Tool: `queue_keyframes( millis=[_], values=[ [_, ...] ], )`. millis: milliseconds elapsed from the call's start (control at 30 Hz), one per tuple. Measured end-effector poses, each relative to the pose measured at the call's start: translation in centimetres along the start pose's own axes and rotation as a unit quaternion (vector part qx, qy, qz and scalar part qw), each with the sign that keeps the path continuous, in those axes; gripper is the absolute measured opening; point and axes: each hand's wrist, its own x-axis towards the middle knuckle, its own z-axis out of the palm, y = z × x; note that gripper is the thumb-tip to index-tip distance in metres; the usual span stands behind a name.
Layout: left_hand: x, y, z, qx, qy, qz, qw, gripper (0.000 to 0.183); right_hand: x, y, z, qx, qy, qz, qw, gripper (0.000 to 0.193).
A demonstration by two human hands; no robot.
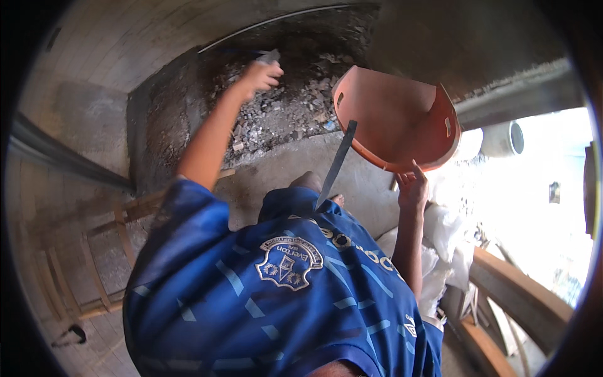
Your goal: The person moves a white sack on the floor and then uses a shovel to scoop rubble and debris into an orange basin. The task involves clearing the construction site floor by gathering loose materials into a container.
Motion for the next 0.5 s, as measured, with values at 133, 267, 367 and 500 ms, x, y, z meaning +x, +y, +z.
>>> queue_keyframes(
  millis=[133, 267, 367, 500],
  values=[
    [-4.4, -4.6, 9.5, -0.05, 0.019, -0.075, 0.996, 0.047, 6.5, 1.1, 5.6, -0.018, -0.042, 0.046, 0.998, 0.042],
    [-5.3, -8.8, 10.4, 0.169, -0.097, -0.028, 0.98, 0.053, 13.5, 1.1, 10.7, -0.034, -0.107, 0.064, 0.992, 0.042],
    [-5.8, -10.7, 5.6, 0.23, -0.183, -0.052, 0.954, 0.051, 17.5, 1.6, 10.8, -0.576, -0.245, -0.357, 0.694, 0.035],
    [-4.0, -14.5, -2.8, 0.329, 0.003, -0.164, 0.93, 0.044, 20.9, 1.1, 12.0, -0.127, -0.103, 0.087, 0.983, 0.034]
  ],
)
